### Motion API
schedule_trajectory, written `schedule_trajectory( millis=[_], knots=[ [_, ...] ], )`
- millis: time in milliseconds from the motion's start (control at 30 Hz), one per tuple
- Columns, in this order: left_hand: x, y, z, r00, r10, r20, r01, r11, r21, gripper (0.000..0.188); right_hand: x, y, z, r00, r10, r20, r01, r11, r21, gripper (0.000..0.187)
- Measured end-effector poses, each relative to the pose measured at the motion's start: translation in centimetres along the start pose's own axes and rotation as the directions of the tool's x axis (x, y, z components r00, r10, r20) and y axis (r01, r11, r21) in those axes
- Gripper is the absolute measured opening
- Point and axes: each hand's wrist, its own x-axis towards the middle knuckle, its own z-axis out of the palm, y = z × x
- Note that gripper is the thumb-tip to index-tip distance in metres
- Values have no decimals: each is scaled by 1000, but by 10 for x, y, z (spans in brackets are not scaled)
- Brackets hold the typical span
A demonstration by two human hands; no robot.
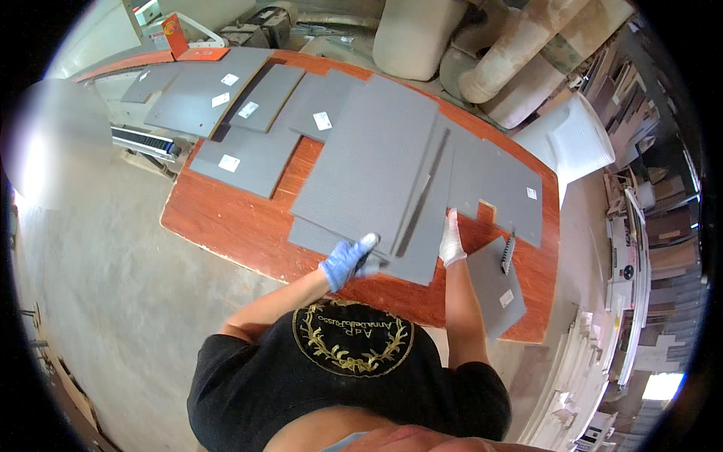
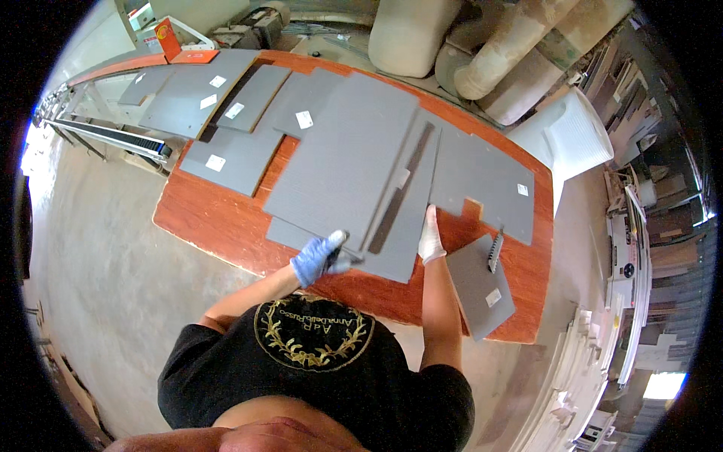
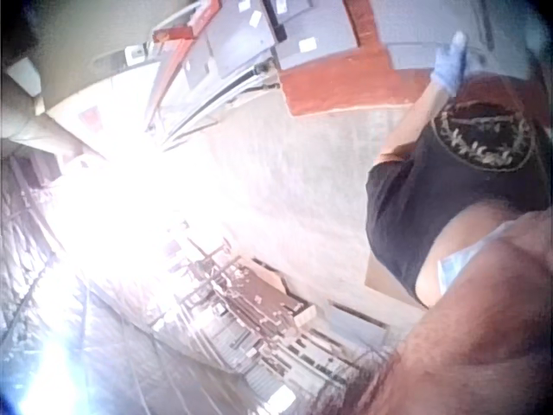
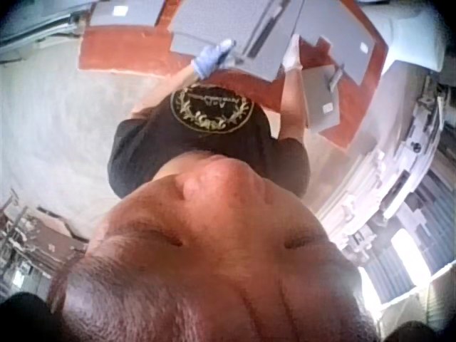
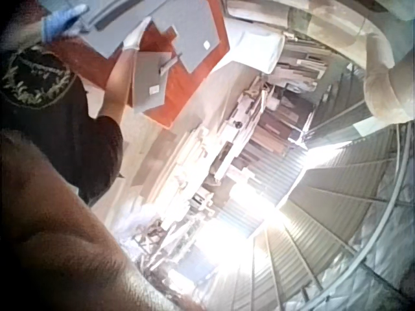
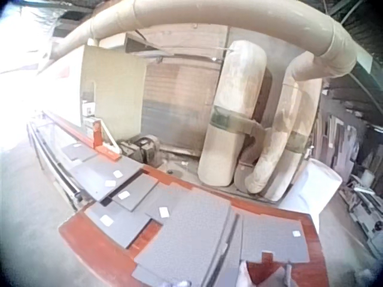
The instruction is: The person picks up gray rectangular panels from a workbench and stacks them onto a rolling cart. They then move the cart to a different area and continue stacking additional panels. The person also handles a large cardboard sheet, placing it on the cart before returning to stack more panels.
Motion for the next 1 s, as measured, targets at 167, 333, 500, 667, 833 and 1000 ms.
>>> schedule_trajectory(
  millis=[167,333,500,667,833,1000],
  knots=[
    [-38,-80,-37,983,45,178,-40,999,-32,69,-3,18,-36,961,-1,-277,-62,973,-220,88],
    [-17,-118,29,616,426,-663,-478,871,116,85,-24,34,-25,984,107,-141,-118,990,-72,80],
    [-54,-135,25,789,266,-554,-517,775,-364,73,-102,72,20,941,289,-177,-309,946,-96,79],
    [-148,-162,45,744,229,-628,-502,812,-299,82,-124,37,-16,963,209,169,-240,952,191,83],
    [-230,-246,101,519,279,-808,-632,761,-143,84,-134,45,-7,963,264,47,-253,953,-169,75],
    [-301,-337,139,321,223,-920,-759,642,-109,81,-192,93,3,835,466,292,-392,877,-278,71]
  ],
)
